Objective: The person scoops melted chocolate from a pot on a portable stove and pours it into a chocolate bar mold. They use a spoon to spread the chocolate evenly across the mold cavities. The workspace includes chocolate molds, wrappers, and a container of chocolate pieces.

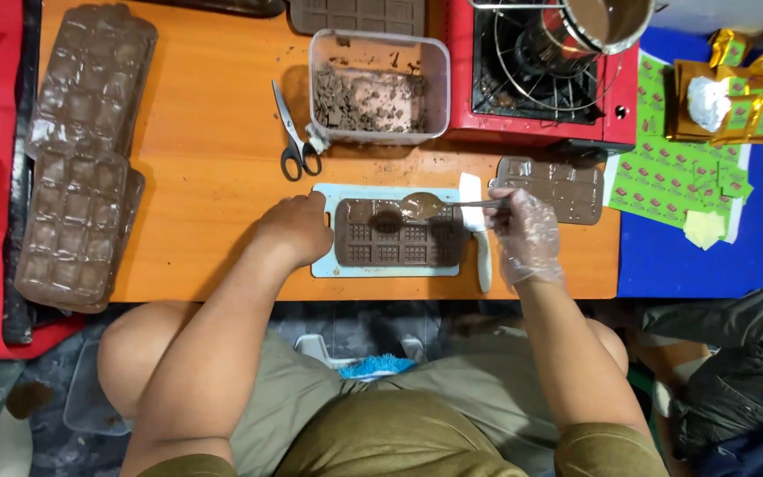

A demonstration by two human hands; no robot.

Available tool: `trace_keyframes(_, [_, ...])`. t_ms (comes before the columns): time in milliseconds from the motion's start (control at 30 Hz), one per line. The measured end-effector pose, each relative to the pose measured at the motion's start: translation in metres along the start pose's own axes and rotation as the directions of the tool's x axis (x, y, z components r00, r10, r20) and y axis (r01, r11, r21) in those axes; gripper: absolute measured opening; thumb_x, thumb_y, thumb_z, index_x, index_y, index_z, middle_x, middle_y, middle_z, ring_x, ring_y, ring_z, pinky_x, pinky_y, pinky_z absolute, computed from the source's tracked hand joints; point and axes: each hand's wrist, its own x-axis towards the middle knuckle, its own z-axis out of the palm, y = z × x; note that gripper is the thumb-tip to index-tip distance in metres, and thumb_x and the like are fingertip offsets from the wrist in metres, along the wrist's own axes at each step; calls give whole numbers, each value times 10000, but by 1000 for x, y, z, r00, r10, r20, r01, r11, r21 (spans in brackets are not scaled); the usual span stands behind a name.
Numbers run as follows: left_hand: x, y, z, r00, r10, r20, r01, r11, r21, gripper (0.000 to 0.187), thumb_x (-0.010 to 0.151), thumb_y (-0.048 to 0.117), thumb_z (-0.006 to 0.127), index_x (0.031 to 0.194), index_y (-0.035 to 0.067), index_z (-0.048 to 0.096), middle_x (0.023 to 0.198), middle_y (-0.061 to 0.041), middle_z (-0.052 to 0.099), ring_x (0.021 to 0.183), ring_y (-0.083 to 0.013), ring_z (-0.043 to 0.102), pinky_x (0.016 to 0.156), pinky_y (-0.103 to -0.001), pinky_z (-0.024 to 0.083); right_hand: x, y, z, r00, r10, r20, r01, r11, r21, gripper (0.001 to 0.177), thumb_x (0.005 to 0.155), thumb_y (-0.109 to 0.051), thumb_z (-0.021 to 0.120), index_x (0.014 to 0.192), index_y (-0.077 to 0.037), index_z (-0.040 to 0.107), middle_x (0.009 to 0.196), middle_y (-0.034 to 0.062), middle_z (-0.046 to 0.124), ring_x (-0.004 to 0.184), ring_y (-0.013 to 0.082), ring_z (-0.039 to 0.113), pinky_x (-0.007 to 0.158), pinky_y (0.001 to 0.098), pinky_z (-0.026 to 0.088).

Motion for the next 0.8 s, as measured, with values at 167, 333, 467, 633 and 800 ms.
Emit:
trace_keyframes(167, [1, 3, -1, 1000, 8, -4, -7, 1000, 7, 475, 985, 189, 531, 1362, -99, 542, 1230, -343, 643, 1221, -487, 619, 960, -575, 551, -15, 4, 5, 877, -422, 231, 479, 804, -351, 264, 1068, -84, 545, 983, -6, 782, 734, 195, 712, 603, 195, 676, 537, 214, 507])
trace_keyframes(333, [10, 1, 0, 1000, -11, 29, 12, 1000, -1, 471, 983, 178, 520, 1359, -105, 536, 1226, -341, 643, 1217, -479, 619, 960, -573, 549, -25, 1, 3, 747, -567, 348, 665, 648, -371, 255, 1047, -12, 555, 960, 28, 791, 764, 195, 726, 652, 231, 697, 634, 296, 596])
trace_keyframes(467, [7, 4, -4, 998, -24, 52, 24, 1000, -15, 473, 982, 161, 511, 1364, -116, 528, 1231, -345, 637, 1219, -483, 612, 959, -577, 543, -26, 9, 4, 651, -654, 386, 759, 575, -305, 183, 1019, 59, 576, 966, 85, 749, 848, 223, 728, 747, 289, 743, 676, 358, 626])
trace_keyframes(633, [9, 3, -6, 997, -26, 71, 27, 1000, -16, 471, 986, 158, 501, 1365, -121, 523, 1228, -349, 637, 1213, -486, 616, 953, -581, 551, -33, -4, 15, 637, -665, 391, 771, 549, -323, 169, 1003, 57, 593, 975, 84, 757, 850, 221, 719, 755, 311, 747, 694, 384, 630])
trace_keyframes(800, [10, 2, -5, 998, -12, 63, 14, 1000, -24, 467, 988, 159, 500, 1357, -127, 526, 1203, -346, 643, 1193, -483, 622, 940, -565, 559, -30, -1, 19, 613, -691, 384, 790, 546, -278, 146, 994, 105, 595, 977, 111, 741, 862, 248, 707, 803, 369, 759, 719, 432, 630])
